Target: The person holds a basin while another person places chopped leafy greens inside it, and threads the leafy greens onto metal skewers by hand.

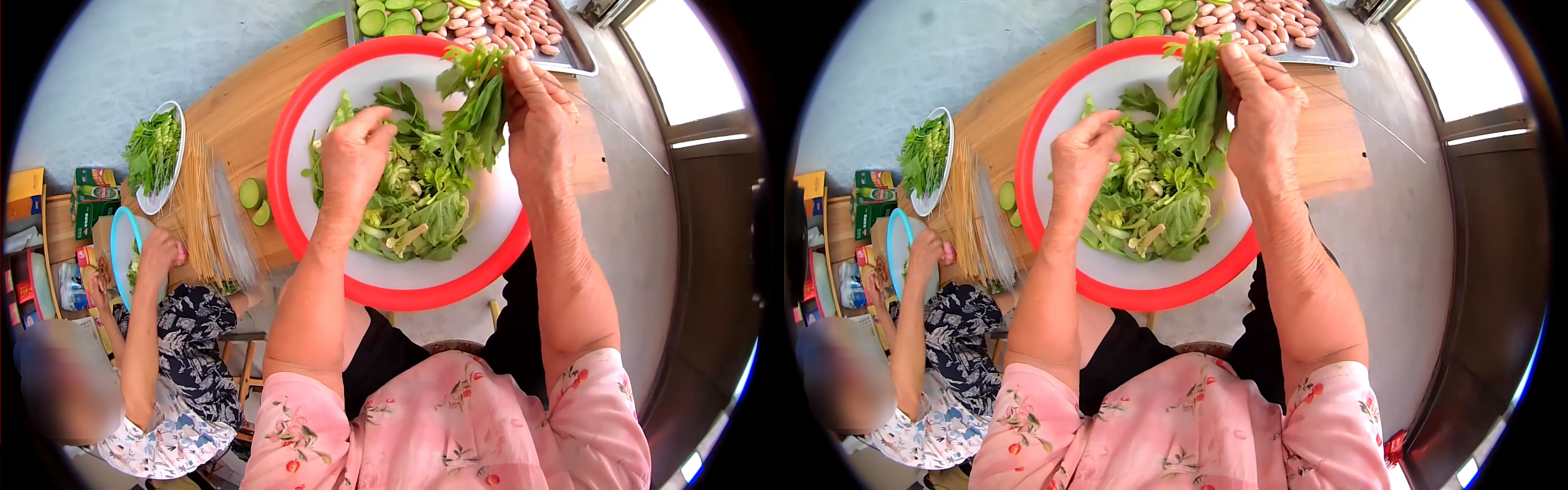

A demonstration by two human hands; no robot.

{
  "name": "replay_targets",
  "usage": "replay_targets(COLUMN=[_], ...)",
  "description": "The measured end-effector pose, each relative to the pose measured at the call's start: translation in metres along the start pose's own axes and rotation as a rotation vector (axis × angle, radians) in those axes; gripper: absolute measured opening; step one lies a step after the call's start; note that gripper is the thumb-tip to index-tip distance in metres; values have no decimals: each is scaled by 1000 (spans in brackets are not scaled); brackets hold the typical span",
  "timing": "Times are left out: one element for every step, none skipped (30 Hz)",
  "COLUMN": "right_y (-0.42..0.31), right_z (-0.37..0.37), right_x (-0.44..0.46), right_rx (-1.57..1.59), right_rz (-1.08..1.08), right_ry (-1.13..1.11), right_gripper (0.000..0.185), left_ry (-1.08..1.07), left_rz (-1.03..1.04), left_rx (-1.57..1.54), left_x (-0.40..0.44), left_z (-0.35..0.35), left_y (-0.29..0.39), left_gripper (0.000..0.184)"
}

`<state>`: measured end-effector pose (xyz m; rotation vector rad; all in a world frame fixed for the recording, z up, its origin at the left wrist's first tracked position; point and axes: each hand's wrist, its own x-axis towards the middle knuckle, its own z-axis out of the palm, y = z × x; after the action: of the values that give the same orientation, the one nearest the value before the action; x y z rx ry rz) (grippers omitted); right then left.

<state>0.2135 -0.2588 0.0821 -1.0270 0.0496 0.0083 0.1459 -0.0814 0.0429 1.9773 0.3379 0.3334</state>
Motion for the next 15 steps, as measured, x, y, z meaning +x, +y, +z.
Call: replay_targets(right_y=[-2,-3,-4,-5,-6,-7,-7,-7,-6,-6,-6,-6,-7,-7,-8], right_z=[-3,-5,-7,-8,-8,-7,-6,-6,-7,-7,-7,-7,-7,-6,-7], right_x=[1,3,5,6,7,7,7,7,7,7,7,7,7,7,7], right_rx=[-9,-10,-2,6,5,19,33,33,33,33,32,15,-2,0,9], right_rz=[-25,-27,-50,-74,-74,-71,-68,-69,-50,-32,-34,-25,-16,-18,-14], right_ry=[13,16,8,1,4,7,10,10,19,28,29,43,57,56,62], right_gripper=[15,15,15,16,16,16,16,16,17,17,17,17,17,17,18], left_ry=[-78,-155,-158,-170,-180,-250,-251,-354,-457,-546,-546,-541,-535,-534,-546], left_rz=[8,-134,-133,87,309,462,462,476,489,440,442,448,454,455,462], left_rx=[155,209,209,270,328,483,483,540,597,659,658,680,703,705,737], left_x=[-1,-2,-3,-4,-5,-5,-7,-10,-12,-14,-17,-19,-20,-21,-22], left_z=[3,6,10,15,20,20,23,29,34,37,41,44,47,48,49], left_y=[-1,0,-6,-16,-25,-19,-21,-26,-27,-25,-25,-26,-26,-25,-23], left_gripper=[23,27,27,26,25,26,26,27,28,33,33,37,41,41,45])
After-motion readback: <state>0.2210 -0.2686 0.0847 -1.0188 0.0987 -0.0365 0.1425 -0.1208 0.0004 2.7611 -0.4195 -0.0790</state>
